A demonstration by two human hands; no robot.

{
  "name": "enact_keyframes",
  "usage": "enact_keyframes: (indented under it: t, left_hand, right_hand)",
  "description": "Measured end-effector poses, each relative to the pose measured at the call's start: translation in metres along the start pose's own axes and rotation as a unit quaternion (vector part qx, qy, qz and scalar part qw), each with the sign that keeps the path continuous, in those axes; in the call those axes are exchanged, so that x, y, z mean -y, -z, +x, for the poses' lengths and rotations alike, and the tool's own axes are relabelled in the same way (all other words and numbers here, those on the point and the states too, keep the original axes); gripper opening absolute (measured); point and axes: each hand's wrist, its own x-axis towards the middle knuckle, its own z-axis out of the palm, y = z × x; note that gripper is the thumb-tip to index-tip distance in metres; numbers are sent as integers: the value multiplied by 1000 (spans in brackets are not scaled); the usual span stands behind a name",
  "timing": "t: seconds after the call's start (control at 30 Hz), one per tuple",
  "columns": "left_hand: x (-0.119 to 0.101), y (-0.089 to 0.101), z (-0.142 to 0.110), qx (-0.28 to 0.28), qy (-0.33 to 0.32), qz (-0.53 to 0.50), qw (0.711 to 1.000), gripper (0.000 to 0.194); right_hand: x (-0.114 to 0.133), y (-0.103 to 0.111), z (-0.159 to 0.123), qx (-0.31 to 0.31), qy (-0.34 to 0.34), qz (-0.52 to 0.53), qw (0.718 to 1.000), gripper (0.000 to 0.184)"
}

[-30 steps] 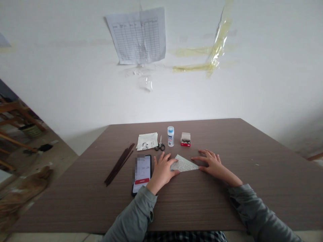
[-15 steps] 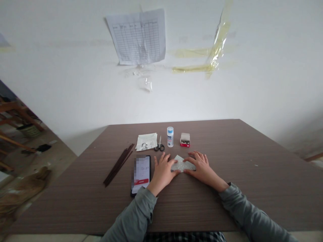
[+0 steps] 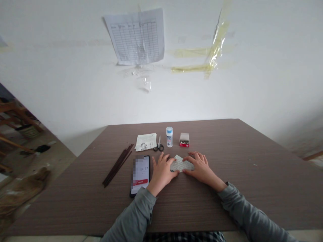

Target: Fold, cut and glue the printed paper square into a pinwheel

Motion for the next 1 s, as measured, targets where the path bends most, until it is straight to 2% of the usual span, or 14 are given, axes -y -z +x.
enact_keyframes:
  t: [0.27, 0.57, 0.77, 1.0]
  left_hand:
    - [11, 11, -2, 25, 14, 1, 1000, 58]
    - [31, 22, -2, 47, 19, 11, 999, 58]
    - [47, 31, -3, 47, 18, 23, 998, 58]
    - [45, 41, -7, 49, 24, 21, 998, 53]
  right_hand:
    - [-7, 18, -1, 32, -32, 8, 999, 43]
    - [-19, 42, -2, 83, -51, 20, 995, 52]
    - [-42, 43, 1, 72, -33, 41, 996, 45]
    - [-59, 41, 3, 71, -26, 50, 996, 41]
